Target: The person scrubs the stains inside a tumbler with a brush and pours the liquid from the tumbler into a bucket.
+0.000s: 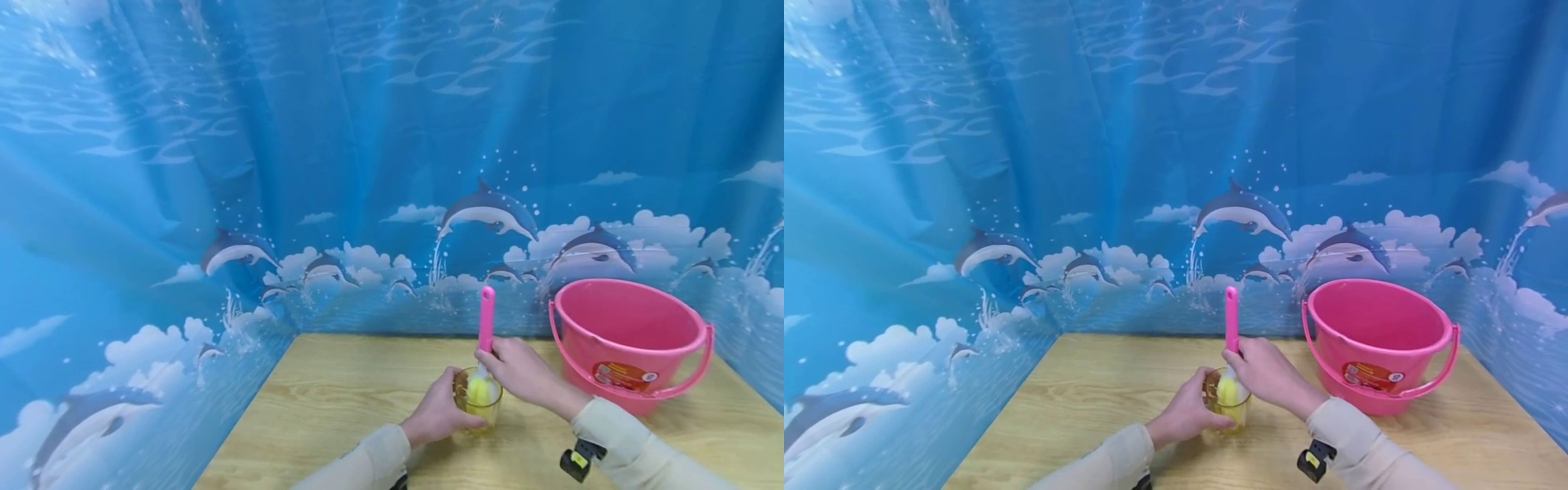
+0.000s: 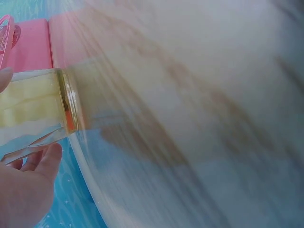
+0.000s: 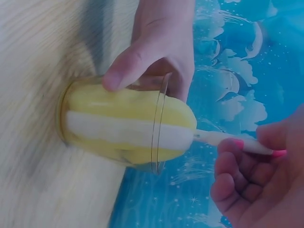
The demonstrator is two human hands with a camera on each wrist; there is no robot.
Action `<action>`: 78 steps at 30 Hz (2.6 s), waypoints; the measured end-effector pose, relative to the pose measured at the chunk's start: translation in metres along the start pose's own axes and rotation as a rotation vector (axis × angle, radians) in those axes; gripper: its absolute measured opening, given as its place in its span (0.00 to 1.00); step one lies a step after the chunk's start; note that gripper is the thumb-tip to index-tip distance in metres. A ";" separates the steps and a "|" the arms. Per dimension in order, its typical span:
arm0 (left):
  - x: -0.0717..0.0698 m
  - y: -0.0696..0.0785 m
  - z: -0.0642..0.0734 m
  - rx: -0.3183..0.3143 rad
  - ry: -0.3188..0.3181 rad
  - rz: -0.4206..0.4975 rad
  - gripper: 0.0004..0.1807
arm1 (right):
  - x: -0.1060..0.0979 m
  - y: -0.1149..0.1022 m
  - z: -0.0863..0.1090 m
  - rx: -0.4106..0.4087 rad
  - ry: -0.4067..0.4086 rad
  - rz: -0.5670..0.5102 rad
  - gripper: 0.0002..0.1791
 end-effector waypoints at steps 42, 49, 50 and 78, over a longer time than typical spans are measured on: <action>0.001 -0.003 0.000 -0.022 -0.030 0.052 0.39 | -0.004 0.005 0.014 0.030 0.087 -0.123 0.15; 0.002 -0.002 -0.001 -0.023 -0.033 0.062 0.40 | 0.002 0.007 0.015 0.038 0.055 -0.138 0.13; 0.001 -0.003 -0.001 -0.021 -0.028 0.057 0.40 | 0.002 0.008 0.015 0.040 0.050 -0.144 0.14; 0.002 -0.005 -0.001 -0.025 -0.015 0.027 0.39 | 0.004 0.009 0.013 0.068 0.096 -0.115 0.15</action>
Point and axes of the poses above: each hand's wrist, its own z-axis away from the middle knuckle, its own x-axis out of the palm, y = z × x, the point moved 4 cm from there along -z, towards the middle knuckle, and after that the axes turned 13 degrees about z, right-handed, at the moved point
